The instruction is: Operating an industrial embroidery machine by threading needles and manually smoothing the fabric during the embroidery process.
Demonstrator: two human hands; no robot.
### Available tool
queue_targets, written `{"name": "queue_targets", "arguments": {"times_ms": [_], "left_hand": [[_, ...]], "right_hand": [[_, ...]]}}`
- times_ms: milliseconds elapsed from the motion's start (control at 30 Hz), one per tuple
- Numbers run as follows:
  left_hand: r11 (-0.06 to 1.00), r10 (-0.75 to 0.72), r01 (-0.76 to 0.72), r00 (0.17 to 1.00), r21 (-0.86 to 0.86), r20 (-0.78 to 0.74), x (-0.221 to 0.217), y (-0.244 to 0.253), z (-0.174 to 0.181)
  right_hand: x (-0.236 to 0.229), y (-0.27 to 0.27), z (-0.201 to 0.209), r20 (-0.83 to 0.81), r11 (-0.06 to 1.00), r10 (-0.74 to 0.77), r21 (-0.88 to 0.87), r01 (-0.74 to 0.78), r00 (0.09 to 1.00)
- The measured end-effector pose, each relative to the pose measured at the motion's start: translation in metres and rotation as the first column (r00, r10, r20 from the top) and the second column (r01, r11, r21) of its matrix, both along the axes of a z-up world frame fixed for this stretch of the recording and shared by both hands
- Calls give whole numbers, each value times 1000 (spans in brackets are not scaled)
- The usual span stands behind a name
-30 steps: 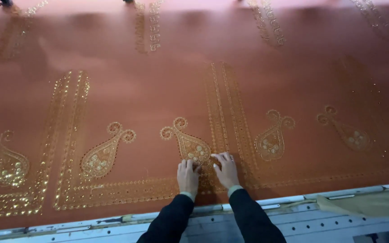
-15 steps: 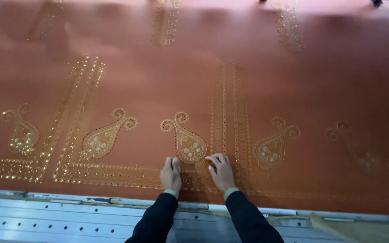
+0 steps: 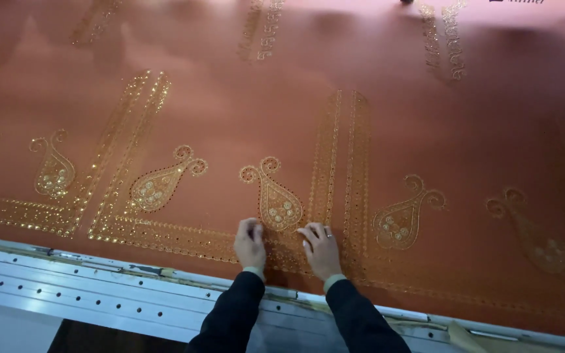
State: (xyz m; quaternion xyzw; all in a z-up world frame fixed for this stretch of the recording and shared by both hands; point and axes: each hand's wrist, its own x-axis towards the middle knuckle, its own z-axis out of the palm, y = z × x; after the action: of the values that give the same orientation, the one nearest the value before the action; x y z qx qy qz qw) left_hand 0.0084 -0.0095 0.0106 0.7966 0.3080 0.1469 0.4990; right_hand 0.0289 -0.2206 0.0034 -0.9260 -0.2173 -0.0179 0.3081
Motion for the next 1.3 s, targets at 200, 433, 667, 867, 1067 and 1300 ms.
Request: {"name": "queue_targets", "arguments": {"times_ms": [200,433,667,867,1067,1300], "left_hand": [[850,-299,336,942,404,-154,3,-14,5],[580,-446,337,893,742,-57,30,-19,-33],[304,-386,426,873,852,-298,44,-28,-41],[571,-197,277,960,773,-198,48,-17,-49],[871,-374,325,925,368,69,33,-6,-35],[756,-335,294,941,586,-40,49,-12,-44]], "right_hand": [[-20,-3,12,-60,993,25,-110,-31,998],[-29,-6,19,-7,995,83,-63,-83,997],[-27,-6,21,10,991,75,-114,-73,997],[-27,-6,33,7,992,86,-91,-85,996],[-21,-3,27,36,997,56,-56,-54,998],[-17,5,28,24,999,5,-50,-4,1000]]}}
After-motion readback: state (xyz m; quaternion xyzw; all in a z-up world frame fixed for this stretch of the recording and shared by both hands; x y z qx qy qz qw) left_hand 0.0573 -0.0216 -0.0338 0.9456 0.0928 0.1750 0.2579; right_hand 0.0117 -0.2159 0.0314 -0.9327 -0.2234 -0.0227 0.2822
